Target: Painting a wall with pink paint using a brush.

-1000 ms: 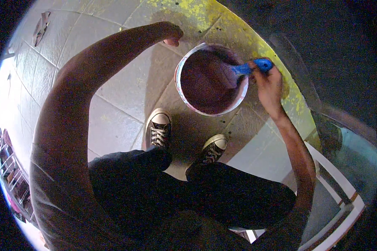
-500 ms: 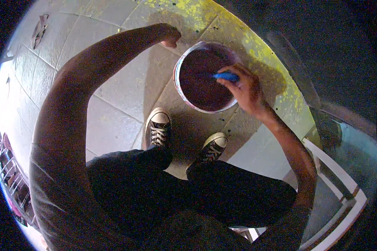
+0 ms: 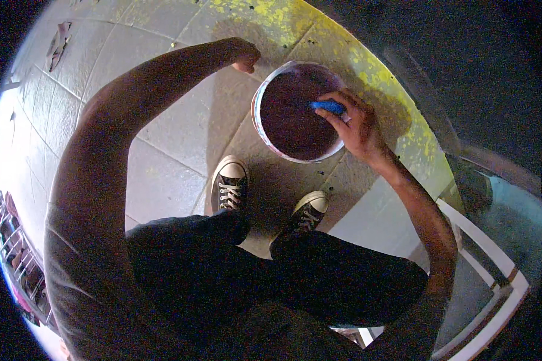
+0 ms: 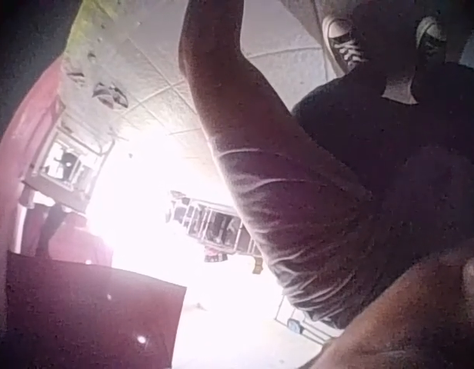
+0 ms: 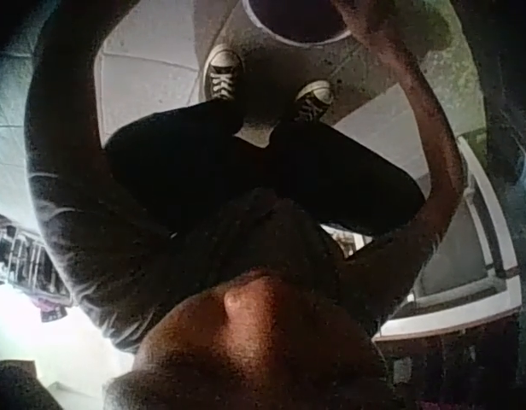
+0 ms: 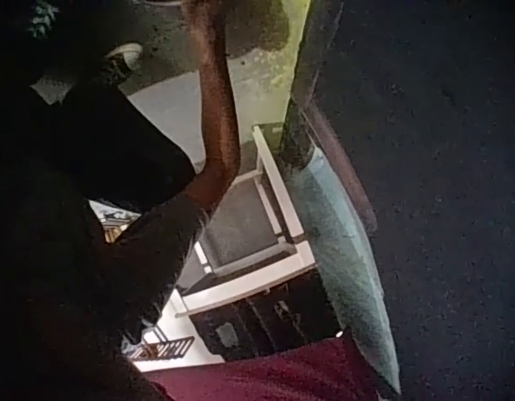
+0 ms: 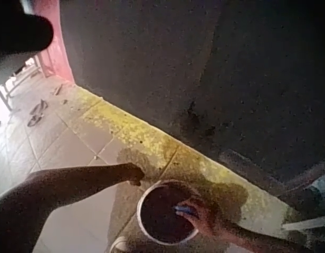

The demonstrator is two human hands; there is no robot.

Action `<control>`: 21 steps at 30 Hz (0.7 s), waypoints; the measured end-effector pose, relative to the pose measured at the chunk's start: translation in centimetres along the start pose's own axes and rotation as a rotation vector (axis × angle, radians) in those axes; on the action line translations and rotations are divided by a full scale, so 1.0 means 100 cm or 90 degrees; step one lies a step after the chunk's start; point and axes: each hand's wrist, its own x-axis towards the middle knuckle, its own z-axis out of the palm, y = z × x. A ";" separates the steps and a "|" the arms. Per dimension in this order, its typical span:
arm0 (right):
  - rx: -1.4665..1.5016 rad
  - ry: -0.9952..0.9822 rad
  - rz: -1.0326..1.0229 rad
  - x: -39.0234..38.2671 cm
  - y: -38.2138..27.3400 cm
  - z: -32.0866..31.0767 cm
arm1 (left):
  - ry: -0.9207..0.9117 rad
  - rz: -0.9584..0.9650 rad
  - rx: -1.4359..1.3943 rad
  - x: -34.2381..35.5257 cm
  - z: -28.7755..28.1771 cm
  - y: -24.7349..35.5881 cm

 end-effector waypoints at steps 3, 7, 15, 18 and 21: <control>-0.024 0.051 -0.121 0.000 0.002 0.010 | -0.136 -0.075 -0.099 -0.006 -0.018 0.008; 0.056 -0.090 -0.149 -0.001 -0.003 0.010 | -0.089 -0.045 -0.079 -0.003 -0.011 0.006; -0.078 -0.140 -0.161 0.000 0.000 -0.021 | -0.187 -0.058 -0.069 -0.014 -0.030 0.016; -0.079 -0.029 -0.188 0.005 0.003 -0.008 | 0.050 0.028 -0.045 0.014 0.034 -0.016; -0.042 -0.034 -0.243 0.004 0.008 0.004 | -0.016 0.067 -0.002 0.021 0.023 -0.012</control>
